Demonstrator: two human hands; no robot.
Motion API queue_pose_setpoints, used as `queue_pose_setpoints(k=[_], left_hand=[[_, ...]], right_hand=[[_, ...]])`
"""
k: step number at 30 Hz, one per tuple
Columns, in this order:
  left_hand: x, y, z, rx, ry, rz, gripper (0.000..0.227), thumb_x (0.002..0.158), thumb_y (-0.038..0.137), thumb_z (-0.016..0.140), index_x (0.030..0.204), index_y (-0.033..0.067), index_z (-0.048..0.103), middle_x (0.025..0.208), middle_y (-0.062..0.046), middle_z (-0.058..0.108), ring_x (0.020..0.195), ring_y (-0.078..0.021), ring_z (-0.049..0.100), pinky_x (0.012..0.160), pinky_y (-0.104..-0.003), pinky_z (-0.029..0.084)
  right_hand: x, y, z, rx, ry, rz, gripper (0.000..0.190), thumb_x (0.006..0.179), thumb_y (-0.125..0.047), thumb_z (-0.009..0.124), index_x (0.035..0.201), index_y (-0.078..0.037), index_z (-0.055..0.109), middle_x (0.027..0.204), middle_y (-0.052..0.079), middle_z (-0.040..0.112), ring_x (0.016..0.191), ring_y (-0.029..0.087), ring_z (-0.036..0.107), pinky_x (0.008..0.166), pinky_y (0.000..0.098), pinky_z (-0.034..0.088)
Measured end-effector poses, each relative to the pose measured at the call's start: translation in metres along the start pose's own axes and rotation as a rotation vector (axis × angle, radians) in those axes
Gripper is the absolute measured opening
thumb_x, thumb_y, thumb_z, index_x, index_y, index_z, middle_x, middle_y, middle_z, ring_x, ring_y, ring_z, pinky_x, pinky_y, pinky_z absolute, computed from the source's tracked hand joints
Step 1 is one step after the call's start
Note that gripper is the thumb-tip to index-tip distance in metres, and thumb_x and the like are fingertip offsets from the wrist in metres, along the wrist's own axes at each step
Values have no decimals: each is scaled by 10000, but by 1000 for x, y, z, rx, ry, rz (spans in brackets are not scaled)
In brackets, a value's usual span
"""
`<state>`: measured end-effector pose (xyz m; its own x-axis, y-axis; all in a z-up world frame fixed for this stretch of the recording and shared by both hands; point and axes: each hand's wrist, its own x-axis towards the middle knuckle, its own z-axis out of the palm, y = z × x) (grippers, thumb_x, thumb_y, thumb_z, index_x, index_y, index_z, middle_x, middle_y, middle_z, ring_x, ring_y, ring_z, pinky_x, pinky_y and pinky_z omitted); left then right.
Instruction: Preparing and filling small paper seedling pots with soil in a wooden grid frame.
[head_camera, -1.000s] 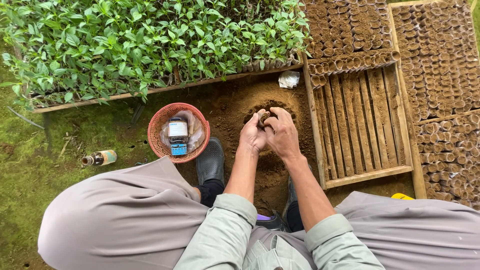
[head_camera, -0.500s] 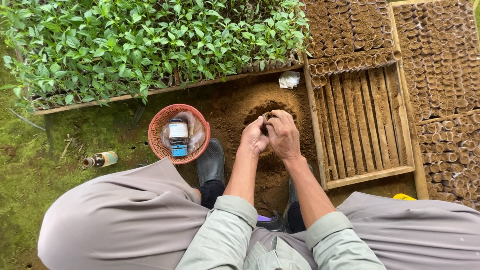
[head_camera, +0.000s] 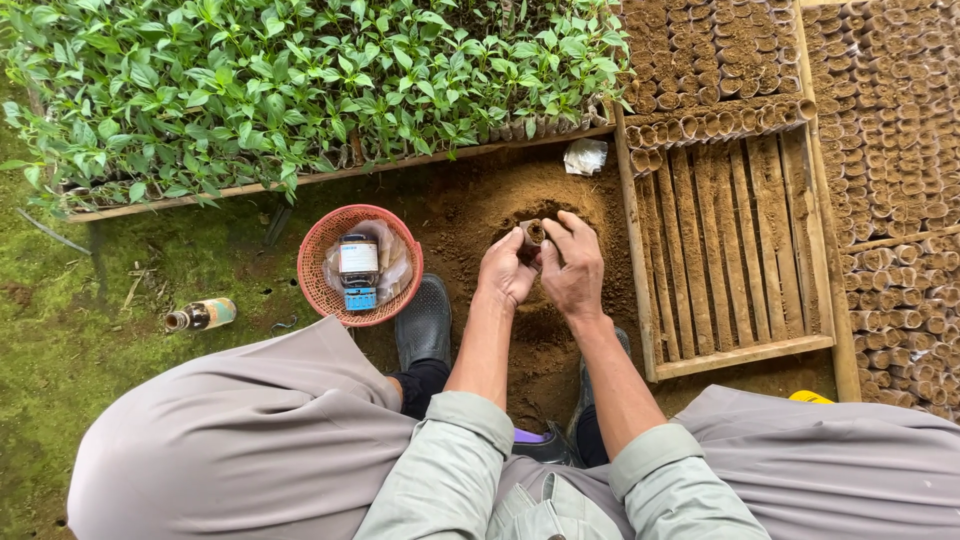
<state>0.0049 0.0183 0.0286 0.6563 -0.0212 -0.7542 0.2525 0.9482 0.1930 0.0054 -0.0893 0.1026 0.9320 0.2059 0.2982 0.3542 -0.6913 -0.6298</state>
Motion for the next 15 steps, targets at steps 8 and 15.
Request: queue_pose_setpoints(k=[8,15], left_hand=[[-27,13,16,-9,-4,24,159,1017,206,657,1040,64,725,911,-153,689,805,-270,669,762,-387,605],[-23,15,5,3,-17,53,216,1030,249,634,1074,52,711,954,-189,732,795,-269,706,773,-377,627]], right_hand=[[1,-10,6,-176,-83,-84,324,1008,-6,504,1207,-101,741,1368,184,602,1300,366,564,1055,464,511],[0,21,20,-143,-69,75,362,1024,-15,428,1232,-96,713,1328,206,619,1271,360,600,1052,454,516]])
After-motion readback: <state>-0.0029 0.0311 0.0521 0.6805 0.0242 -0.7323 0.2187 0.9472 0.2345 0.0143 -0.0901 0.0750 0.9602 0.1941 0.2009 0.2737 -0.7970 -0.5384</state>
